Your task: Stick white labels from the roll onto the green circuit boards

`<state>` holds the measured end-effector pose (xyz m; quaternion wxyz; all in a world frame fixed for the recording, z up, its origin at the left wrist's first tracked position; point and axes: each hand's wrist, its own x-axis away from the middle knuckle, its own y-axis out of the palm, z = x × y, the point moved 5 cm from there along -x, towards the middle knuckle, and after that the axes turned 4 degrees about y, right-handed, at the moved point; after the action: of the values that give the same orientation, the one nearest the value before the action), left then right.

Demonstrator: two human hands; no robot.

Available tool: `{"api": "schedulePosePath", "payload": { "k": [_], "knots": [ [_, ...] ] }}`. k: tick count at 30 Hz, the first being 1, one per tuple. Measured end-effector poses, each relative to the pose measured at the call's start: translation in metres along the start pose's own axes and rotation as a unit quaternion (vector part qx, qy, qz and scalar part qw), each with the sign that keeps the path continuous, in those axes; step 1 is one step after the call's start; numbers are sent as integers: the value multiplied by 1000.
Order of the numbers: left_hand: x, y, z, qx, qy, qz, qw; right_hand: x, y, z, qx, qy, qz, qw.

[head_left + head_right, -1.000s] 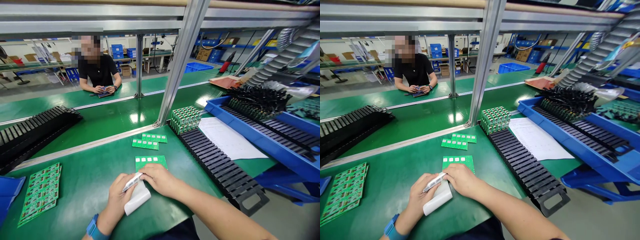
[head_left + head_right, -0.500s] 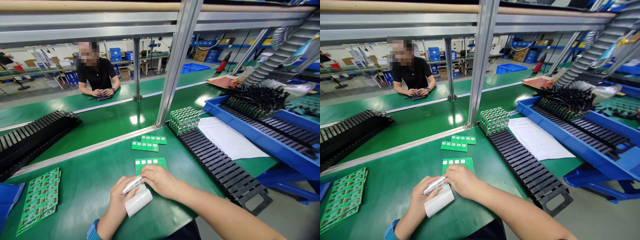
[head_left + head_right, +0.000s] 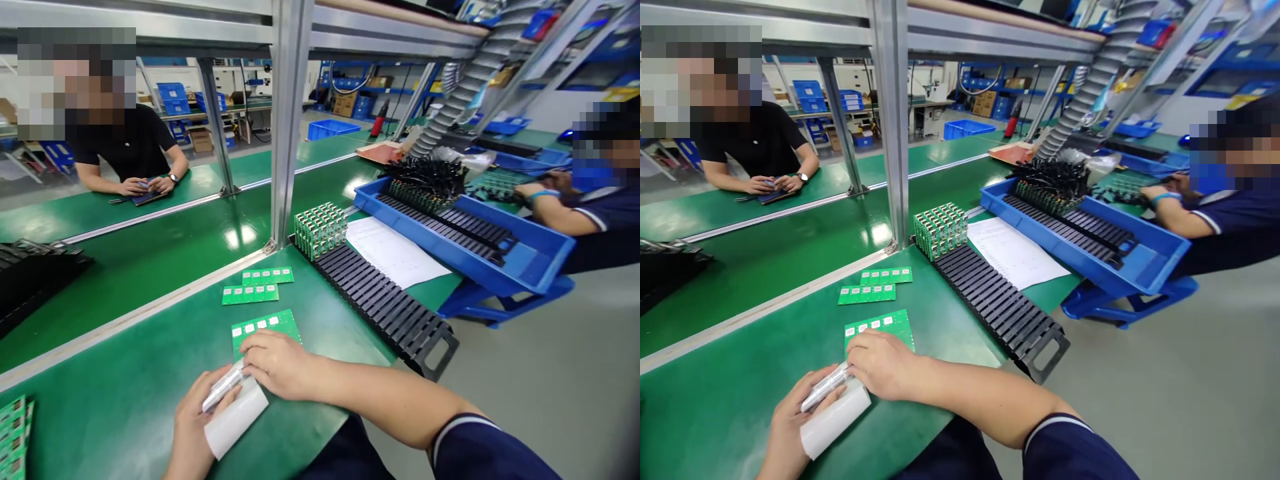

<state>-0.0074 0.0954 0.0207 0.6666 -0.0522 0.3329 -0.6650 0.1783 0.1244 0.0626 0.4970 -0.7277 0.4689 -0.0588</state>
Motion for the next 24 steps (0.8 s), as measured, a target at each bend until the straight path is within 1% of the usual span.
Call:
{"api": "schedulePosePath", "payload": {
  "k": [6, 11, 14, 16, 18, 20, 22, 24],
  "knots": [
    [1, 6, -5, -16, -11, -16, 1000, 6, -6, 8, -82, 5, 5, 997],
    [-2, 8, 5, -9, 9, -9, 1000, 9, -11, 11, -144, 34, 25, 989],
    [-3, 6, 14, -15, 36, -5, 999, 9, -23, 20, -168, 61, 19, 984],
    [-1, 5, 19, -12, 72, -15, 997, 9, -39, 38, -177, 103, 21, 979],
    [3, 8, 24, -7, 135, -36, 990, 11, -56, 63, -176, 164, 24, 970],
    [7, 14, 28, -14, 207, -63, 976, 14, -67, 89, -164, 229, 16, 959],
    [10, 22, 30, -32, 265, -86, 960, 17, -69, 108, -155, 268, -3, 951],
    [11, 30, 31, -46, 313, -95, 944, 19, -63, 117, -156, 275, -23, 948]
  ]
}}
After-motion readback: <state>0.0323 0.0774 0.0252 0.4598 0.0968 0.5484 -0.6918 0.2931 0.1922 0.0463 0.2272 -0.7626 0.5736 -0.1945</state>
